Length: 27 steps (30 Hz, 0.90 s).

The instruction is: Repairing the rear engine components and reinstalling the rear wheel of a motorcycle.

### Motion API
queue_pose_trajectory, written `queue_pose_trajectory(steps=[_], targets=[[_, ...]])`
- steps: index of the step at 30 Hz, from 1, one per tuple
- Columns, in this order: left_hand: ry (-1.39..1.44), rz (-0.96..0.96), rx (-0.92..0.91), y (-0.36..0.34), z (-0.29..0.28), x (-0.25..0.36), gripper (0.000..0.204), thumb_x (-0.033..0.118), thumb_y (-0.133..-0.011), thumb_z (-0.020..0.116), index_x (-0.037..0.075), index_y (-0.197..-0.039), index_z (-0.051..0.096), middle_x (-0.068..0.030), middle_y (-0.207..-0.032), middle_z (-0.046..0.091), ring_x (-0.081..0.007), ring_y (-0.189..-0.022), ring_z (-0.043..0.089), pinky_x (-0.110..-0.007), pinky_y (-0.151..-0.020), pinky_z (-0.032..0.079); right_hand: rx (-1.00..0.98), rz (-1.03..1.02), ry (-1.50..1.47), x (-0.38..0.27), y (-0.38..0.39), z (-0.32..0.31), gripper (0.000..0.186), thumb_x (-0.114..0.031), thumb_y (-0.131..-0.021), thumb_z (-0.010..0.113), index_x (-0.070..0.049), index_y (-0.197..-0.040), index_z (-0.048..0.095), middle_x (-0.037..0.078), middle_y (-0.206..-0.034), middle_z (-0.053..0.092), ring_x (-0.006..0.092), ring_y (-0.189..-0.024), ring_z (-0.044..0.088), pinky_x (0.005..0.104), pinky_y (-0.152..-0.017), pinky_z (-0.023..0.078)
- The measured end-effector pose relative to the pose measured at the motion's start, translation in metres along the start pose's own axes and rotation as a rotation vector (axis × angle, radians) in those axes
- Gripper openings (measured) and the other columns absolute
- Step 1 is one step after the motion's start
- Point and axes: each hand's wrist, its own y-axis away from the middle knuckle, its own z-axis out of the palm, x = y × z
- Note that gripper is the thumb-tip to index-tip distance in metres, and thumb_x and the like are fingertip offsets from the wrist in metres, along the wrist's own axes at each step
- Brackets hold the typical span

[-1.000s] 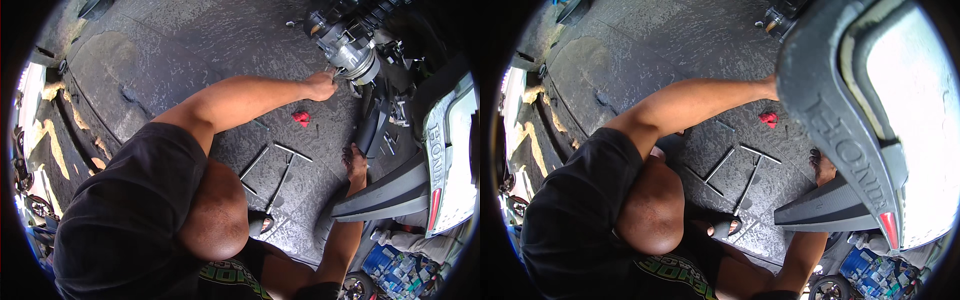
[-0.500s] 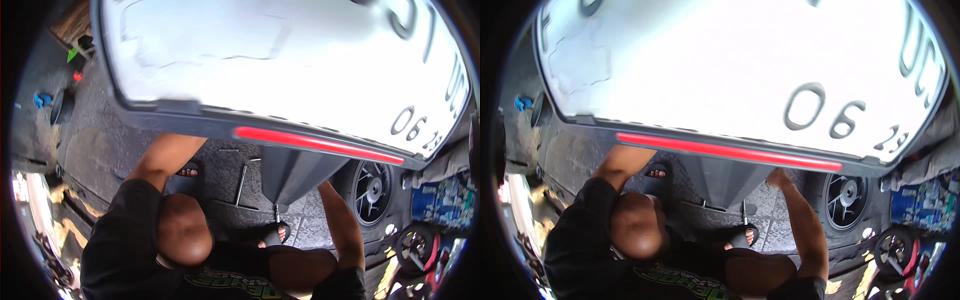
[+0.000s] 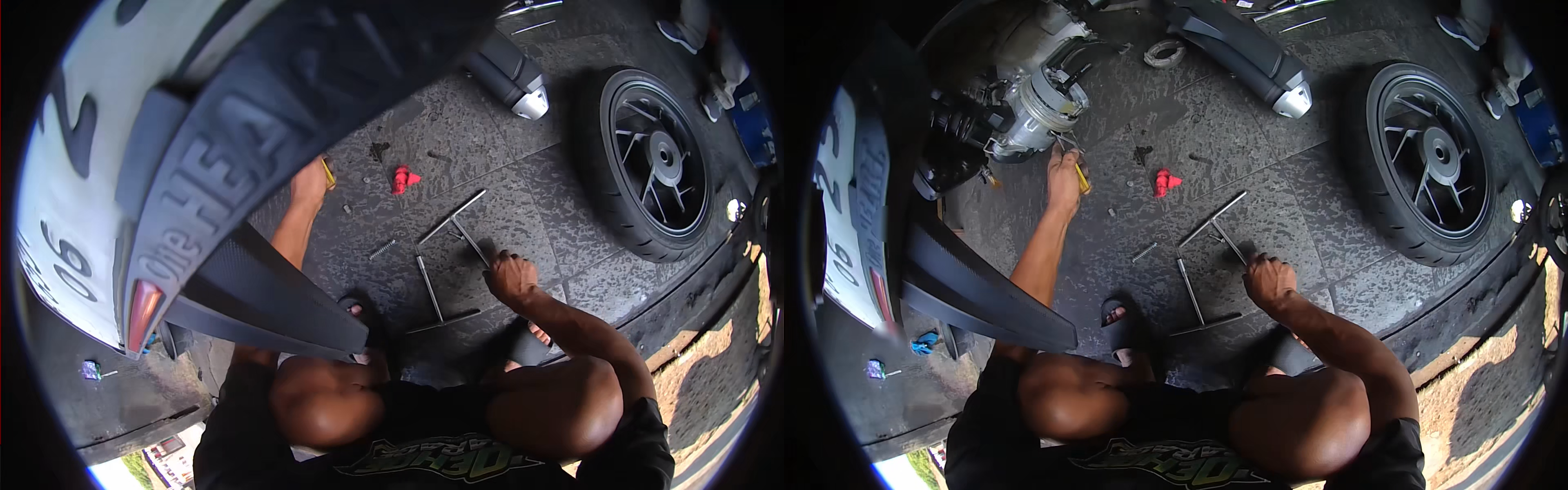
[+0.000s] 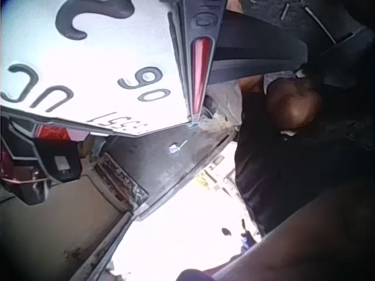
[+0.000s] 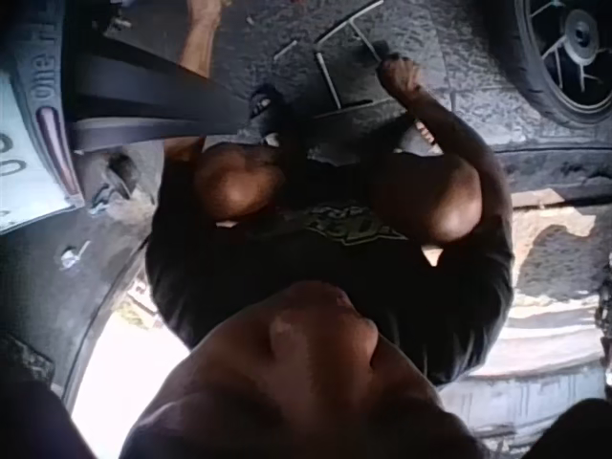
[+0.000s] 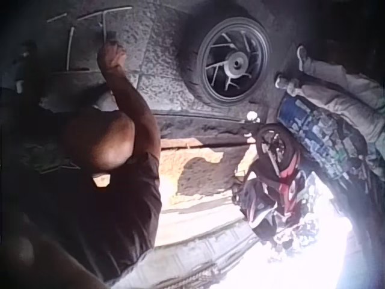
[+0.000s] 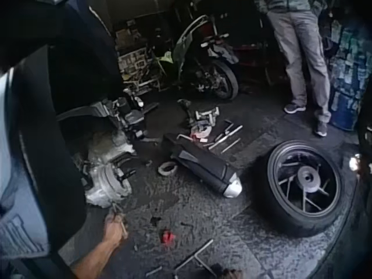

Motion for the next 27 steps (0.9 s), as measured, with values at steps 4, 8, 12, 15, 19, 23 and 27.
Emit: queue_pose_trajectory(steps=[4, 8, 12, 15, 19, 23, 27], targets=[[0.104, 0.059, -0.057, 0.014, 0.02, 0.021, 0.027, 0.016, -0.094, 0.045, 0.011, -0.12, 0.042, -0.0003, -0.07, 0.045, -0.0097, -0.054, 0.047, -0.026, -0.039, 0.039, 0.339, 0.002, -0.013, -0.022, 0.006, 0.007, 0.027, -0.018, -0.092, 0.045, -0.001, -0.108, 0.058, 0.016, -0.101, 0.067, 0.0302, -0.091, 0.068, 0.0406, -0.075, 0.056], [0.038, 0.083, -0.08, 0.002, 0.006, -0.001, 0.045, 0.017, -0.092, 0.047, 0.011, -0.135, 0.033, -0.0004, -0.07, 0.045, -0.0101, -0.054, 0.046, -0.026, -0.038, 0.038, 0.082, 0.138, -0.103, 0.002, -0.006, -0.006, 0.031, -0.017, -0.092, 0.045, 0.001, -0.113, 0.058, 0.017, -0.104, 0.068, 0.0295, -0.094, 0.068, 0.0386, -0.078, 0.056], [0.078, 0.027, -0.075, 0.007, 0.019, -0.002, 0.042, 0.017, -0.092, 0.048, 0.009, -0.131, 0.035, -0.0014, -0.07, 0.045, -0.0107, -0.051, 0.046, -0.027, -0.037, 0.038, -0.092, 0.185, -0.191, 0.022, 0.001, -0.002, 0.03, -0.014, -0.091, 0.047, 0.001, -0.113, 0.059, 0.017, -0.1, 0.069, 0.0299, -0.095, 0.069, 0.0378, -0.081, 0.055], [0.104, 0.006, -0.07, 0.001, 0.02, -0.001, 0.043, 0.017, -0.093, 0.048, 0.011, -0.133, 0.033, -0.0011, -0.07, 0.045, -0.0109, -0.051, 0.046, -0.027, -0.037, 0.038, 0.148, 0.248, -0.502, 0.024, 0.016, -0.012, 0.028, -0.017, -0.09, 0.049, 0.004, -0.108, 0.053, 0.026, -0.09, 0.067, 0.0432, -0.088, 0.065, 0.0491, -0.077, 0.053], [0.122, -0.013, -0.068, -0.001, 0.014, -0.002, 0.044, 0.018, -0.094, 0.048, 0.016, -0.134, 0.031, 0.0005, -0.069, 0.044, -0.0102, -0.05, 0.045, -0.026, -0.037, 0.037, 0.421, 0.08, -1.026, 0.015, 0.014, -0.047, 0.028, -0.021, -0.095, 0.051, 0.004, -0.106, 0.049, 0.024, -0.081, 0.064, 0.0361, -0.078, 0.065, 0.0441, -0.072, 0.05], [0.106, -0.019, -0.091, -0.003, 0.012, 0.002, 0.036, 0.019, -0.094, 0.049, 0.016, -0.127, 0.036, 0.0006, -0.07, 0.045, -0.0102, -0.051, 0.046, -0.026, -0.037, 0.037, 0.358, -0.184, -1.467, -0.001, 0.005, -0.131, 0.028, -0.024, -0.098, 0.051, 0.003, -0.106, 0.055, 0.003, -0.067, 0.053, 0.0126, -0.061, 0.05, 0.03, -0.058, 0.043], [0.111, -0.038, -0.038, -0.001, 0.016, -0.002, 0.03, 0.019, -0.093, 0.05, 0.016, -0.12, 0.038, 0.0005, -0.07, 0.045, -0.0103, -0.052, 0.047, -0.026, -0.038, 0.038, 0.463, -0.209, -1.827, -0.041, -0.039, -0.117, 0.034, -0.036, -0.102, 0.044, -0.007, -0.11, 0.059, -0.006, -0.058, 0.037, 0.0054, -0.046, 0.034, 0.0243, -0.04, 0.028]])
